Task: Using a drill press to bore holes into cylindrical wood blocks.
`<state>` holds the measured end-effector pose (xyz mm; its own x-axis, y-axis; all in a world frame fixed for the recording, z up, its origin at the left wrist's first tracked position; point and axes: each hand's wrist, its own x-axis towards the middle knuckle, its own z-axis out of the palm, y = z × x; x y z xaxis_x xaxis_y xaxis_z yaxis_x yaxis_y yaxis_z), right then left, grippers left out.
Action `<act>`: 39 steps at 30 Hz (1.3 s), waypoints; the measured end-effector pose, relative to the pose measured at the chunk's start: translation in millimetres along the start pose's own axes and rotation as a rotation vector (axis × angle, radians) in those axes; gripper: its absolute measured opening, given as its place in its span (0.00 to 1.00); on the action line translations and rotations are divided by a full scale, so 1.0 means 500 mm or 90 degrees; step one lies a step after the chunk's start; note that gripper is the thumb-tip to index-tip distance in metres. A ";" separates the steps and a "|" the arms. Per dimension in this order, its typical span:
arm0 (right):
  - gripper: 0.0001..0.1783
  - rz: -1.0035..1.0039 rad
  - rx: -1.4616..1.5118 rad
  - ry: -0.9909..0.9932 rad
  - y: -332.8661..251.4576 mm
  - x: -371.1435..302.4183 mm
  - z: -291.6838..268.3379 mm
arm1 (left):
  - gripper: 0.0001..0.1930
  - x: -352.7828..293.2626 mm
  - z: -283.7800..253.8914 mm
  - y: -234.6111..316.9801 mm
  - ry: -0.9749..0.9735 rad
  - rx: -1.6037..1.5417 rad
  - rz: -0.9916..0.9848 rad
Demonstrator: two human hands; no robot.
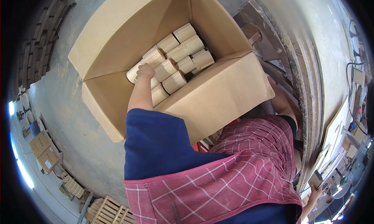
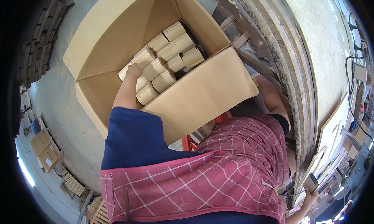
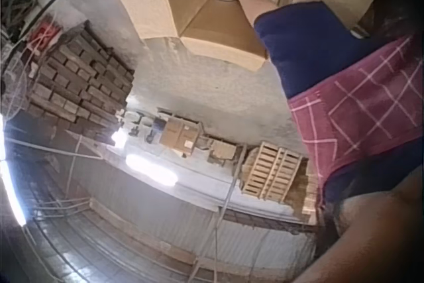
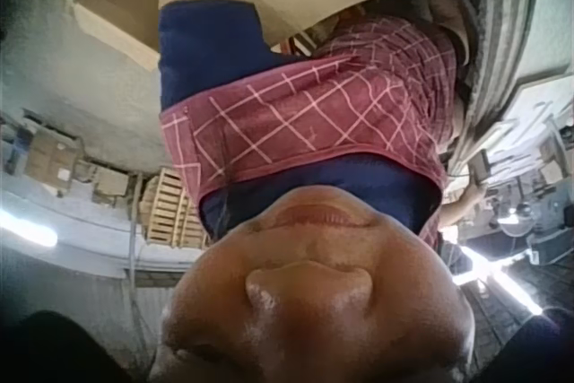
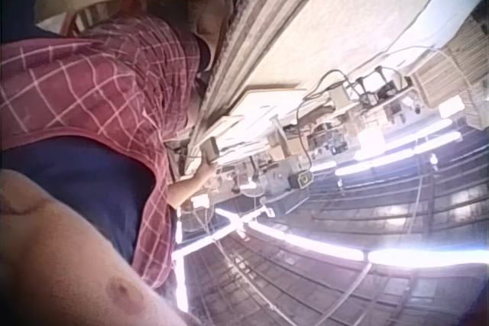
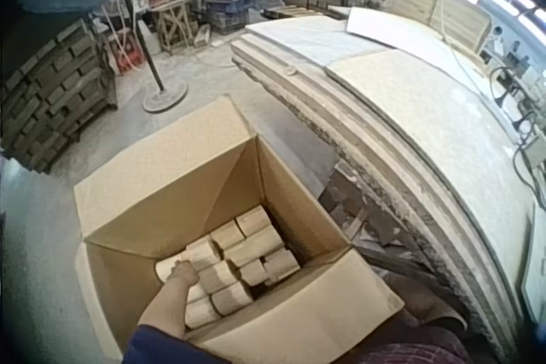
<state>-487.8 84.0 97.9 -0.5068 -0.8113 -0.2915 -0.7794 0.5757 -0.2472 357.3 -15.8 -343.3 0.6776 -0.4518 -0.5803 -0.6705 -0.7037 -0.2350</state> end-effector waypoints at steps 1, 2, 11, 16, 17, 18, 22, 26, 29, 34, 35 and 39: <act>0.18 0.007 0.003 0.005 -0.008 -0.001 0.005 | 0.17 -0.002 -0.025 -0.003 -0.018 -0.030 0.101; 0.18 0.016 0.006 0.012 -0.016 -0.001 0.012 | 0.14 -0.009 -0.058 -0.001 -0.037 -0.059 0.204; 0.13 0.116 -0.074 0.118 0.141 -0.021 0.007 | 0.09 -0.438 -0.383 0.183 -0.150 -0.805 0.654; 0.17 -0.008 -0.041 0.208 0.048 0.025 0.105 | 0.06 -0.626 -0.350 0.273 -0.483 -0.683 0.765; 0.17 0.001 0.029 0.169 0.045 0.038 0.117 | 0.06 -0.644 -0.332 0.293 -0.502 -0.650 0.804; 0.17 0.016 0.108 0.198 0.067 0.012 0.115 | 0.05 -0.653 -0.301 0.339 -0.569 -0.623 0.791; 0.19 -0.007 0.177 0.235 0.079 0.027 0.138 | 0.05 -0.737 -0.252 0.420 -0.631 -0.527 0.775; 0.20 -0.094 0.168 0.285 0.141 0.045 0.124 | 0.08 -0.852 -0.239 0.421 -0.704 -0.494 0.780; 0.22 -0.112 0.150 0.278 0.146 0.081 0.104 | 0.08 -0.901 -0.234 0.438 -0.648 -0.411 0.795; 0.29 -0.206 0.260 0.287 0.142 0.075 0.057 | 0.08 -1.013 -0.312 0.451 -0.636 -0.356 0.742; 0.30 -0.170 0.324 0.275 0.138 0.057 0.048 | 0.08 -1.037 -0.315 0.457 -0.637 -0.377 0.748; 0.28 -0.160 0.531 0.478 0.227 0.002 0.088 | 0.09 -1.087 -0.312 0.481 -0.603 -0.388 0.731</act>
<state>-560.6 152.9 29.0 -0.6816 -0.6077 0.4075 -0.5447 0.0496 -0.8371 -124.9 -24.8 37.1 -0.6508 -0.5467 -0.5268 -0.2963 -0.4560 0.8392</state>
